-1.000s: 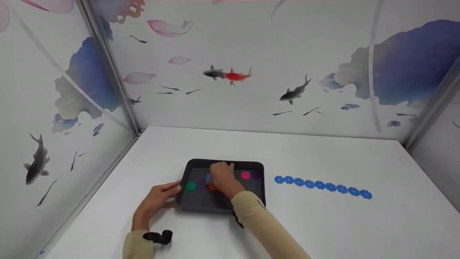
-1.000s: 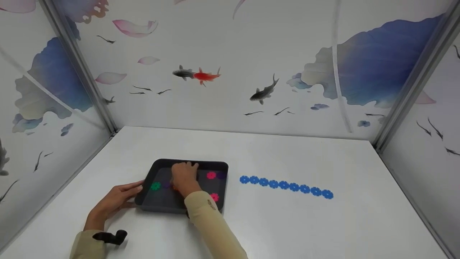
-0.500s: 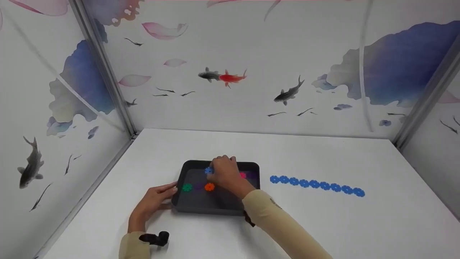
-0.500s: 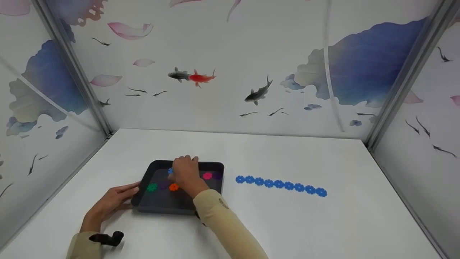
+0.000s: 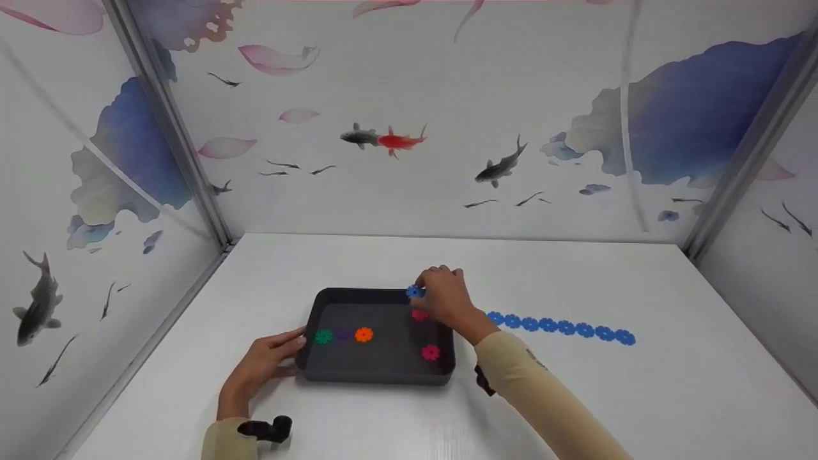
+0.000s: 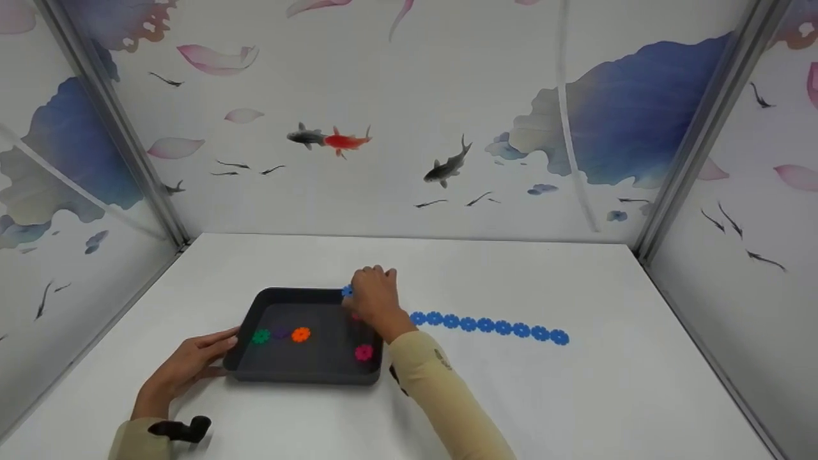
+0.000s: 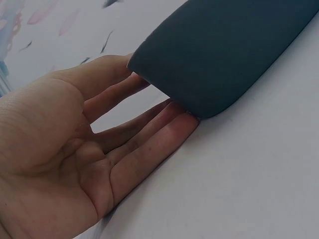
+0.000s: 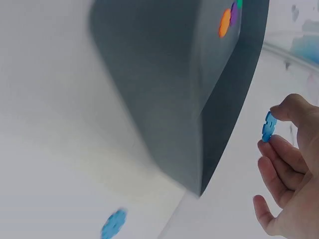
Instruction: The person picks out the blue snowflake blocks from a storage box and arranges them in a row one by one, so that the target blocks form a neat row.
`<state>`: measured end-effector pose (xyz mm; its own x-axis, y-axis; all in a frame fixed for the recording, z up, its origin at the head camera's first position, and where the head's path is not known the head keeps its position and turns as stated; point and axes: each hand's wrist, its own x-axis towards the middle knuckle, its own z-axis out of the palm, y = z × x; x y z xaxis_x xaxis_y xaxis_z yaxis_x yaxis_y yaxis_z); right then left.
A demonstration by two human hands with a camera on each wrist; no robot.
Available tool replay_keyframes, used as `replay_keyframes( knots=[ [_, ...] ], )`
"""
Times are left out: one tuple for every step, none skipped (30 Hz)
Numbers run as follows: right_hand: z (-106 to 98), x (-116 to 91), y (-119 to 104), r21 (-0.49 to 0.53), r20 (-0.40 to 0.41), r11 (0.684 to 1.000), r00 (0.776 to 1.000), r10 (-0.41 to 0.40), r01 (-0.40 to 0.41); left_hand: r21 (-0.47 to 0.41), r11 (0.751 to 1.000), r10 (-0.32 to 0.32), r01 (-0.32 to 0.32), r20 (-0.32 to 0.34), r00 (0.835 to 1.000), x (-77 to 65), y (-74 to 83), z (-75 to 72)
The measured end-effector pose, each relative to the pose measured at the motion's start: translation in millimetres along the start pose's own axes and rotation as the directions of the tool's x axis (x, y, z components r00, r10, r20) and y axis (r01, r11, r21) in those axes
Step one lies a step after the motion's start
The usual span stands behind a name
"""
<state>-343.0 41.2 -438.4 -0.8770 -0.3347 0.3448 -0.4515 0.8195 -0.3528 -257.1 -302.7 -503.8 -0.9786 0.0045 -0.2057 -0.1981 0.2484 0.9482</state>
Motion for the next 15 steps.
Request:
replay_keyframes(
  knots=[
    [-2.8,-1.3,6.4,-0.001,-0.003,1.0,1.0,0.016,-0.016,-0.001,1.0,-0.004,0.004,-0.003,1.0,-0.1,0.3,0.0],
    [-5.5,-2.5,12.8,-0.003,-0.004,0.999,0.999,0.035,-0.035,-0.003,1.0,-0.008,0.008,-0.006,1.0,-0.2,0.4,0.1],
    [-8.1,-3.8,19.0,-0.004,-0.005,0.999,0.999,0.054,-0.054,-0.008,1.0,-0.013,0.013,-0.013,1.0,-0.3,0.3,0.2],
    [-11.0,-5.2,25.0,-0.004,-0.007,0.997,0.997,0.073,-0.073,-0.008,1.0,-0.015,0.015,-0.016,1.0,-0.5,0.2,0.3],
    [-14.1,-6.5,30.7,-0.005,-0.008,0.996,0.996,0.091,-0.091,-0.012,1.0,-0.017,0.016,-0.016,1.0,-0.6,0.0,0.2],
    [-17.5,-8.2,35.9,-0.007,-0.009,0.994,0.994,0.108,-0.108,-0.016,1.0,-0.016,0.016,-0.015,1.0,-0.7,-0.2,0.3],
    [-20.8,-9.9,41.4,-0.008,-0.011,0.992,0.992,0.125,-0.125,-0.017,1.0,-0.017,0.017,-0.014,1.0,-0.7,-0.7,0.1],
    [-24.0,-11.6,47.3,-0.014,-0.012,0.99,0.99,0.137,-0.137,-0.018,1.0,-0.016,0.016,-0.01,1.0,-1.0,-1.0,0.1],
    [-27.6,-13.7,52.8,-0.017,-0.013,0.989,0.989,0.148,-0.148,-0.018,1.0,-0.014,0.014,-0.007,1.0,-1.1,-1.2,0.0],
    [-31.3,-16.0,58.4,-0.017,-0.014,0.987,0.987,0.157,-0.157,-0.019,1.0,-0.015,0.015,-0.008,1.0,-0.8,-1.2,0.2],
    [-34.8,-18.1,64.1,-0.019,-0.012,0.986,0.986,0.166,-0.166,-0.019,1.0,-0.017,0.017,-0.005,1.0,-0.5,-0.9,0.3],
    [-38.3,-20.4,70.0,-0.022,-0.01,0.984,0.985,0.175,-0.175,-0.014,1.0,-0.019,0.018,-0.006,1.0,0.0,-0.4,0.7],
    [-41.7,-22.4,76.1,-0.023,-0.007,0.983,0.983,0.184,-0.185,-0.009,1.0,-0.02,0.02,-0.005,1.0,0.8,0.1,0.9],
    [-45.1,-24.5,81.9,-0.024,-0.007,0.981,0.981,0.192,-0.192,-0.005,1.0,-0.02,0.02,-0.005,1.0,1.4,1.1,1.3],
    [-48.7,-26.6,87.1,-0.022,-0.005,0.979,0.979,0.203,-0.203,0.0,1.0,-0.02,0.02,-0.007,1.0,2.6,1.9,1.7]
  ],
)
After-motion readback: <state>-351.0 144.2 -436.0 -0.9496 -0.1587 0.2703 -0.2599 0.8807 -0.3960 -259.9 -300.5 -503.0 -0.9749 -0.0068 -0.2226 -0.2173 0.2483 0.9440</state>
